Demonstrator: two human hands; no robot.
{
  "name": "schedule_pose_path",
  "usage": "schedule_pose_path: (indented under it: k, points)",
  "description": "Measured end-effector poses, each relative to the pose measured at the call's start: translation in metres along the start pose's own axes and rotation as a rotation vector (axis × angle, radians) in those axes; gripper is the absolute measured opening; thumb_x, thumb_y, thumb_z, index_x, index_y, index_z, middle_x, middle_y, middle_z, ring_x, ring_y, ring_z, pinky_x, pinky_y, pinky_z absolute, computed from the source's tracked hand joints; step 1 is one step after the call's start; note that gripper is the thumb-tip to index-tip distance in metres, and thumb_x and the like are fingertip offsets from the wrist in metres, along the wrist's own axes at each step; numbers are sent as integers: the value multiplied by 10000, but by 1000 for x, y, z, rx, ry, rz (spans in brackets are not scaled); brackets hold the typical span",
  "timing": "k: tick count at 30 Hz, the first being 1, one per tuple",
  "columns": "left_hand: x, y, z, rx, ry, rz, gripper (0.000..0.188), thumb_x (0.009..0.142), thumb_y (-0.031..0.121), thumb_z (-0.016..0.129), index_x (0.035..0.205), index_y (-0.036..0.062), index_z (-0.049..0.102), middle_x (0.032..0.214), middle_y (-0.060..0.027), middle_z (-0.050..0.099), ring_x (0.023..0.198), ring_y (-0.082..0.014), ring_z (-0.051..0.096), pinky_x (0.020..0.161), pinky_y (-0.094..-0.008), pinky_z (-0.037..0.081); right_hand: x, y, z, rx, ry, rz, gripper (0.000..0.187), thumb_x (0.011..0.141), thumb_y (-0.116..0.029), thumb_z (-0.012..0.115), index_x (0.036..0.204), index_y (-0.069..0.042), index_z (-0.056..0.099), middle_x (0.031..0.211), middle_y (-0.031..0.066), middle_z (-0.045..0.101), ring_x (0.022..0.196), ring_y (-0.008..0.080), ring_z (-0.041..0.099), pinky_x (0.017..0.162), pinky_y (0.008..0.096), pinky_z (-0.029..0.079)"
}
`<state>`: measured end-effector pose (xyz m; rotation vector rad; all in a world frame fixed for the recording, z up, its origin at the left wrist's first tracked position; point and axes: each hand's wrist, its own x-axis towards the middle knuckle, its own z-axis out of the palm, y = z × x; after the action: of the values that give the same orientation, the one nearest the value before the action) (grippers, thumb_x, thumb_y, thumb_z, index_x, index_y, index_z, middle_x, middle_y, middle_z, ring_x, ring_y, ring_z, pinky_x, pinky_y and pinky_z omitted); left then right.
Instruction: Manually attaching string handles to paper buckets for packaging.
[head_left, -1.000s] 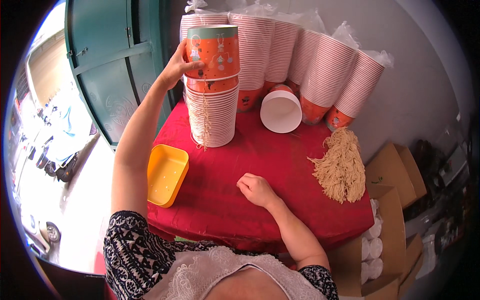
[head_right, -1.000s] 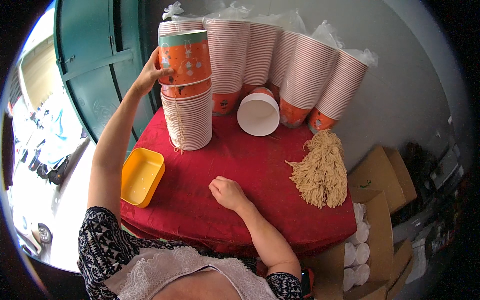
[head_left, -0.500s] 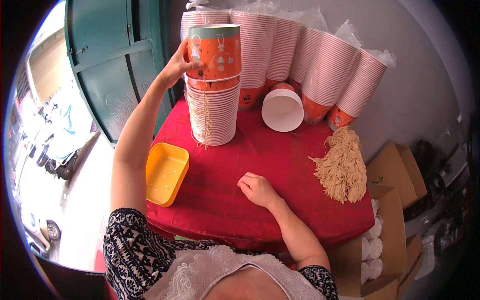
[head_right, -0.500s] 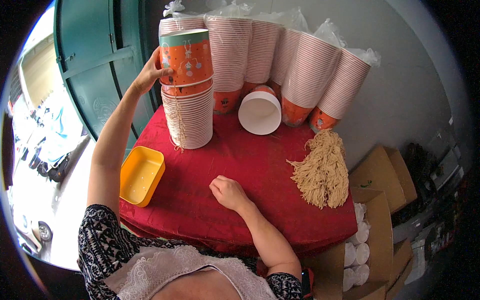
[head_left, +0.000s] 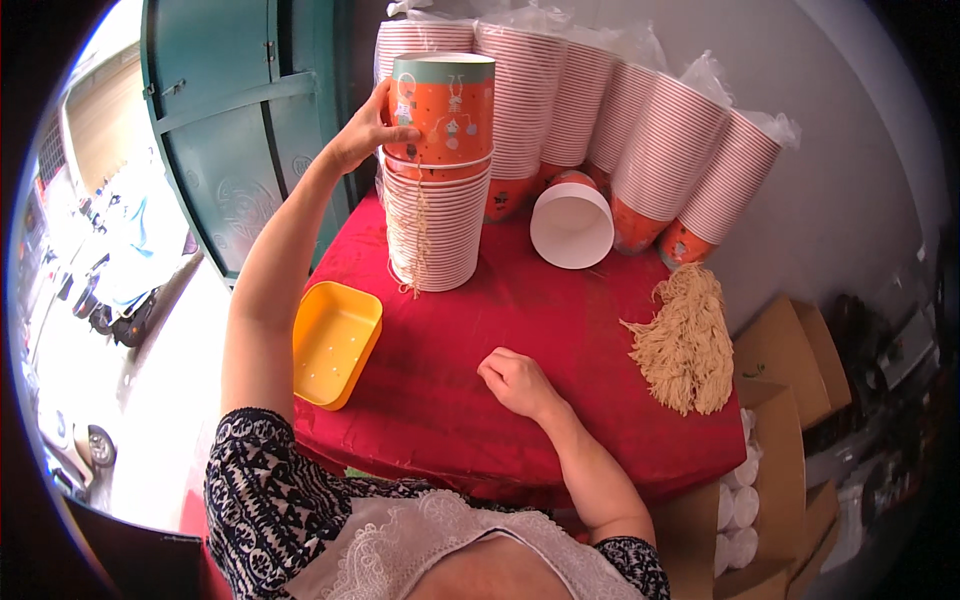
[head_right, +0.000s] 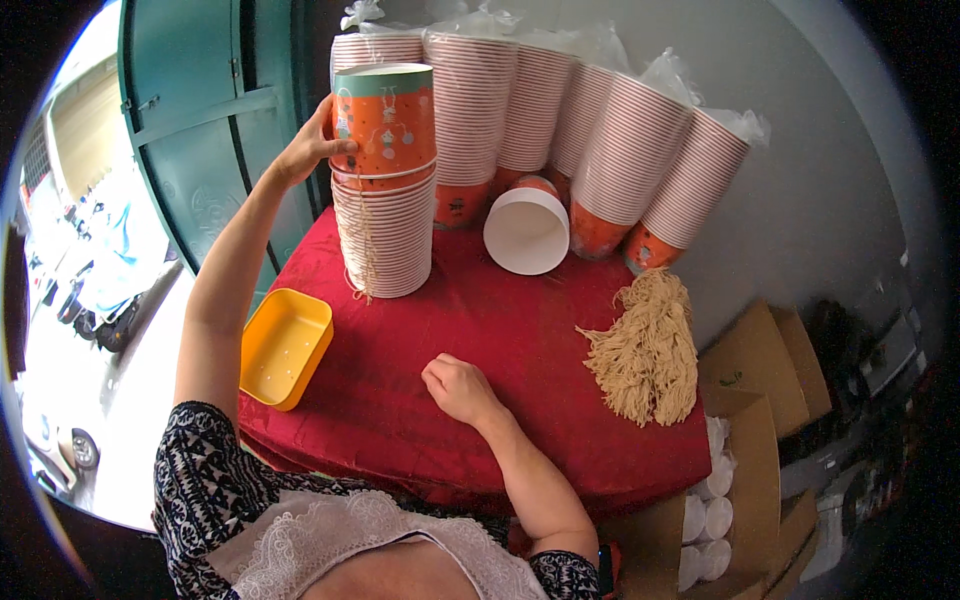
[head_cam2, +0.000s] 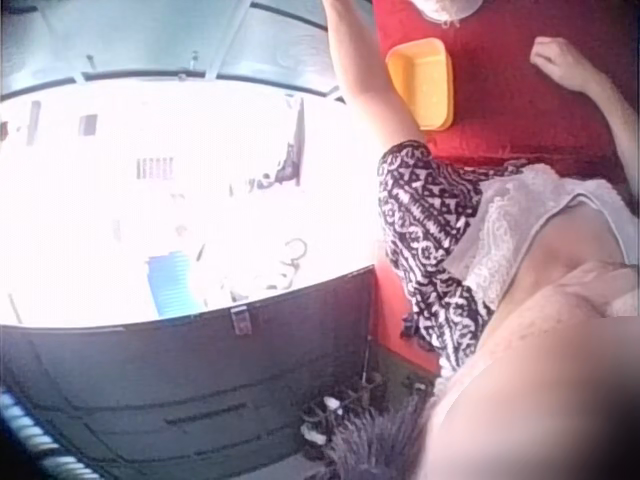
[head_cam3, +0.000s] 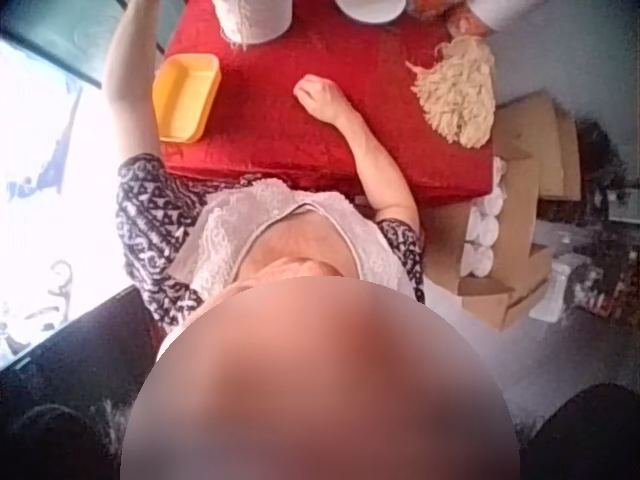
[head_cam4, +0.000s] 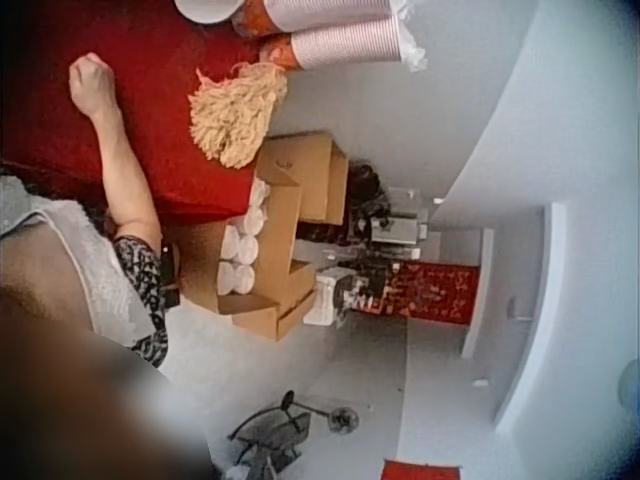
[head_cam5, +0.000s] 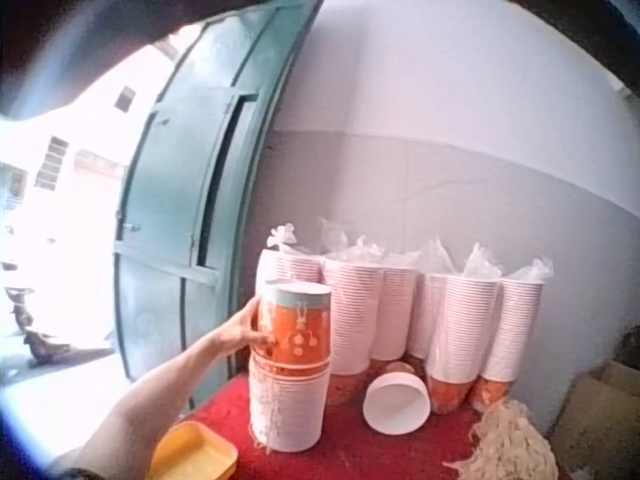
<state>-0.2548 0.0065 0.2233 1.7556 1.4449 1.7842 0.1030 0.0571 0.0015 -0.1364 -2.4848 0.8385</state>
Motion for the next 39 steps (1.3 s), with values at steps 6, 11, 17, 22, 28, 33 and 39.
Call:
schedule_pose_path:
  k: [6,11,17,22,28,33,39]
  points:
    - [-3,3,1,42,1,-10,995,650,170,886,1427,40,279,1329,-140,499,1245,-255,491,1108,-405,362,0,-2,-2,11,-6,6,145,892,-119,588,844,7,641,836,162,638,775,343,643,683,424,519]
    - [-4,5,3,68,1,-9,1006,650,184,890,1428,29,273,1317,-146,511,1228,-255,507,1108,-402,365,1,-2,-1,11,-15,22,145,895,-118,585,844,5,643,836,159,639,771,340,645,681,424,519]
    - [-6,7,7,65,8,8,1023,643,202,901,1427,24,269,1315,-151,512,1223,-250,510,1101,-400,375,0,-1,-1,5,-15,9,145,898,-118,582,850,6,641,839,160,640,768,340,646,679,421,521]
    - [-8,3,5,73,29,8,1035,640,205,905,1430,29,259,1320,-152,506,1235,-253,498,1101,-407,374,1,-3,-2,12,-18,13,148,899,-120,581,854,7,641,846,162,642,776,341,648,683,417,523]
    - [-8,2,5,92,34,-16,1058,625,220,913,1433,40,255,1324,-157,499,1242,-267,490,1104,-413,368,1,-4,-2,9,-25,30,149,899,-123,582,849,6,638,849,159,641,777,342,646,687,423,522]
    - [-8,-6,2,87,28,8,1073,631,237,911,1444,40,240,1341,-154,484,1267,-264,461,1114,-410,347,0,-3,-2,-3,-17,12,147,898,-126,583,850,3,635,844,159,637,779,347,643,686,425,520]
    - [-4,-19,-18,148,21,10,1085,712,316,844,1505,27,161,1471,-183,356,1375,-269,333,1158,-396,234,0,-2,1,-3,-8,-3,146,896,-129,584,850,0,634,838,158,630,779,349,638,680,429,515]
